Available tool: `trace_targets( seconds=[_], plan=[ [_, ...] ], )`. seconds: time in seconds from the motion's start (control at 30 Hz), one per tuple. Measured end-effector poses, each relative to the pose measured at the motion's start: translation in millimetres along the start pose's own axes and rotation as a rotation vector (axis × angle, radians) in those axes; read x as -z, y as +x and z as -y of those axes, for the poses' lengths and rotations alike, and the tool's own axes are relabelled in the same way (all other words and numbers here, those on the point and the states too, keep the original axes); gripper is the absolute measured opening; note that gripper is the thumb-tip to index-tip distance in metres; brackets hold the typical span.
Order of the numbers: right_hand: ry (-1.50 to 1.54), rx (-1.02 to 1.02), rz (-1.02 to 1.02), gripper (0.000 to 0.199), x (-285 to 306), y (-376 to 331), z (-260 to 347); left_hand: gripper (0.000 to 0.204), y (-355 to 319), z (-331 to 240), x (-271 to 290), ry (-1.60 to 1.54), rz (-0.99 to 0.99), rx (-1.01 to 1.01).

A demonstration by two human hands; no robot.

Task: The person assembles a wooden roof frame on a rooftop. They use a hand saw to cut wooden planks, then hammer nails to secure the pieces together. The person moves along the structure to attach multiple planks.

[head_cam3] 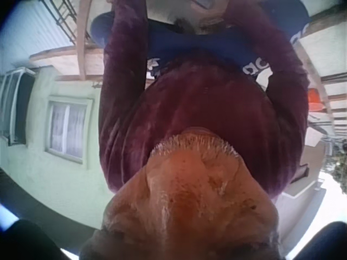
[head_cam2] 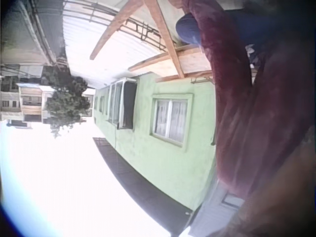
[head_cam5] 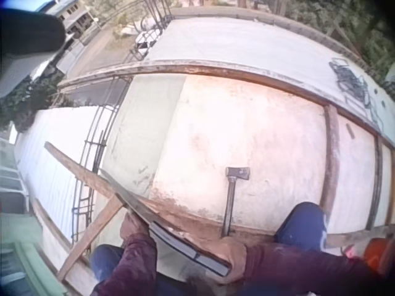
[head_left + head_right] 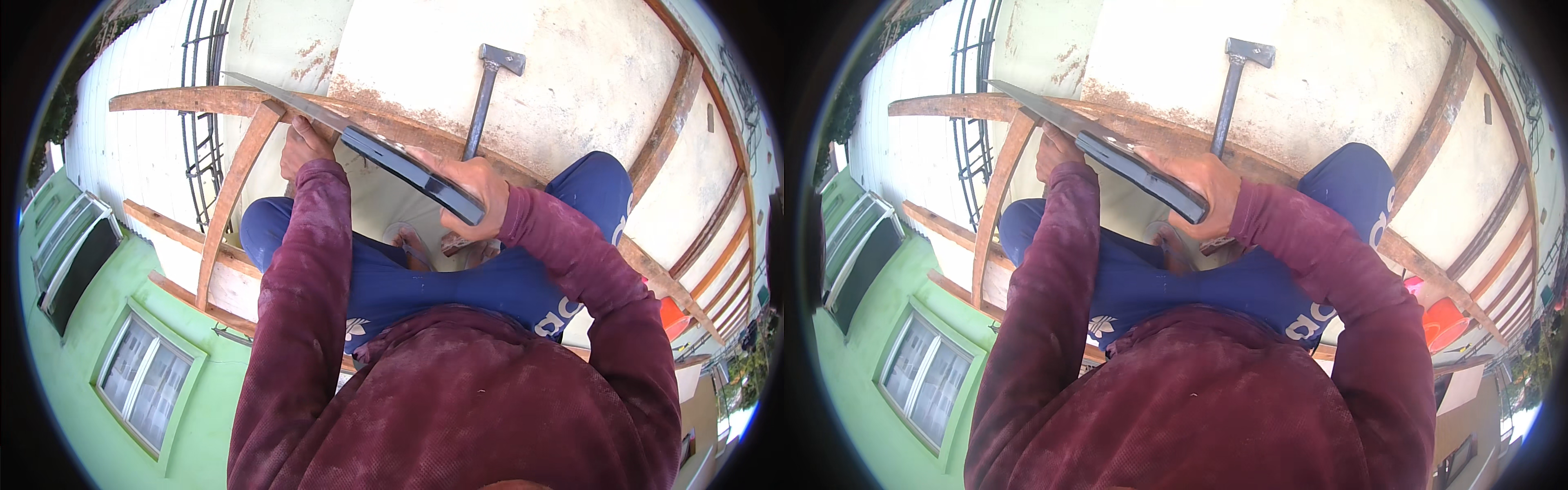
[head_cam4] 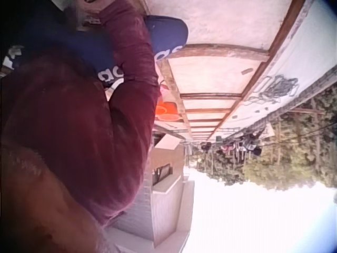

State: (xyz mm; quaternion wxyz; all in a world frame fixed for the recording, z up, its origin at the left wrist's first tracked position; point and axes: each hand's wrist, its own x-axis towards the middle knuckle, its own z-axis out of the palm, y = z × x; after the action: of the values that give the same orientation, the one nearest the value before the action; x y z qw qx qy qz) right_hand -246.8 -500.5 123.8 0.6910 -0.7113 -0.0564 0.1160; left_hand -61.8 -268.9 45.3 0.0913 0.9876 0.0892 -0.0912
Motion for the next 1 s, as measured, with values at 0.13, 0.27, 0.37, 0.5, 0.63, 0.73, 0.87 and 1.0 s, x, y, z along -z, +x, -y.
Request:
trace_targets(
  seconds=[0.13,0.27,0.37,0.5,0.63,0.73,0.87,1.0],
  plan=[
    [-0.155,0.108,-0.110,0.089,5,-48,18,0.081,-2,4,1,-0.017,-0.026,-0.006],
    [0.034,-0.119,0.043,0.087,2,11,6,0.083,-3,-9,8,-0.023,0.026,-0.011],
    [0.031,0.011,-0.028,0.089,-8,30,-11,0.082,-3,-3,4,-0.009,0.012,-0.018],
    [-0.102,0.110,-0.123,0.088,-7,-33,1,0.081,-2,-1,3,-0.009,-0.007,0.014],
    [0.010,0.012,-0.046,0.088,-1,-21,-8,0.081,-5,5,-3,0.011,0.006,0.013],
    [0.056,-0.014,-0.050,0.088,-7,36,-16,0.080,1,-7,2,0.015,0.005,-0.010],
    [0.030,-0.040,-0.017,0.083,-1,-17,-1,0.078,2,6,-3,0.007,-0.013,0.025],
    [-0.100,-0.002,-0.081,0.090,0,-45,4,0.076,-3,2,-2,0.001,-0.034,0.007]
  ],
)
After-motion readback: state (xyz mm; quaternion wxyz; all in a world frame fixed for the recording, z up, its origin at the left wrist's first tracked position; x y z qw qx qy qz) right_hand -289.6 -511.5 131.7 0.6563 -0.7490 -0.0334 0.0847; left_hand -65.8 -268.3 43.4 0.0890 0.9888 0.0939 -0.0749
